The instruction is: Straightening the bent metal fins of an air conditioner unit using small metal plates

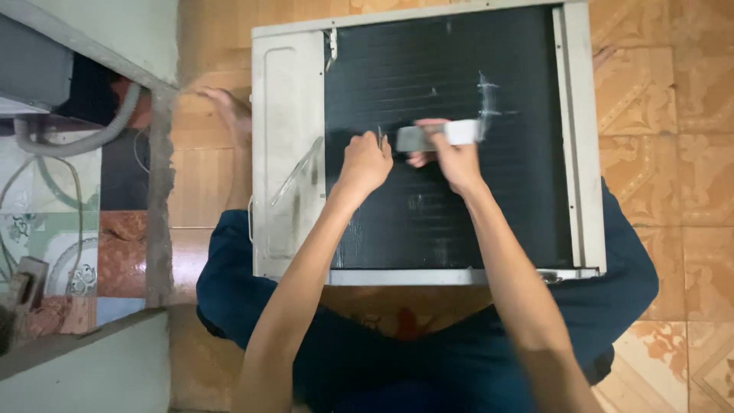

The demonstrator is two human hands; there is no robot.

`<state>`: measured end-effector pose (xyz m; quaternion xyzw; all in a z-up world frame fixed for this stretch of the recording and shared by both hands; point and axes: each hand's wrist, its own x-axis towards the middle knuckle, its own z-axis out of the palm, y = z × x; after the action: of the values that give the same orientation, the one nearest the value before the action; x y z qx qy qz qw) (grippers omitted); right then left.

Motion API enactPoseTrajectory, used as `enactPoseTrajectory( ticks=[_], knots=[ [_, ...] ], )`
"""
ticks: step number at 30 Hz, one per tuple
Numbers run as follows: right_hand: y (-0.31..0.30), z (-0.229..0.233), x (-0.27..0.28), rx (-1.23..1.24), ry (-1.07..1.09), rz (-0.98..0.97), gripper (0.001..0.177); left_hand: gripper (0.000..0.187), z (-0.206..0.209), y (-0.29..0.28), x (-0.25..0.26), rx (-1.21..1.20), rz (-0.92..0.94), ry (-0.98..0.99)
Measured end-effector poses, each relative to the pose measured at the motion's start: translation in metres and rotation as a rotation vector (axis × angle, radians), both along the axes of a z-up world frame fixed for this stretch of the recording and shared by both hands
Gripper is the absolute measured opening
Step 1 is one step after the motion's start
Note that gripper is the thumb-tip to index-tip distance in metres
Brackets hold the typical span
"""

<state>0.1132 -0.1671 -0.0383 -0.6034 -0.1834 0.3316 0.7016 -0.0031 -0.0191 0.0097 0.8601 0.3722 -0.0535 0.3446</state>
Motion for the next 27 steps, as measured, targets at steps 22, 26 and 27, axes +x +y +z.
enactPoseTrajectory(
  ticks=[22,26,27],
  knots=[
    [-0.062,0.003,-0.005,-0.064,-0.316,-0.215,0.033,0.057,0.035,0.003,-0.018,-0.004,0.137,-0.215],
    [-0.062,0.008,-0.009,-0.084,-0.386,-0.250,0.030,0.041,0.003,0.014,-0.017,-0.080,0.132,-0.394],
    [-0.061,0.008,-0.008,-0.072,-0.371,-0.239,0.033,0.041,0.002,0.015,-0.016,-0.071,0.128,-0.413]
  ],
)
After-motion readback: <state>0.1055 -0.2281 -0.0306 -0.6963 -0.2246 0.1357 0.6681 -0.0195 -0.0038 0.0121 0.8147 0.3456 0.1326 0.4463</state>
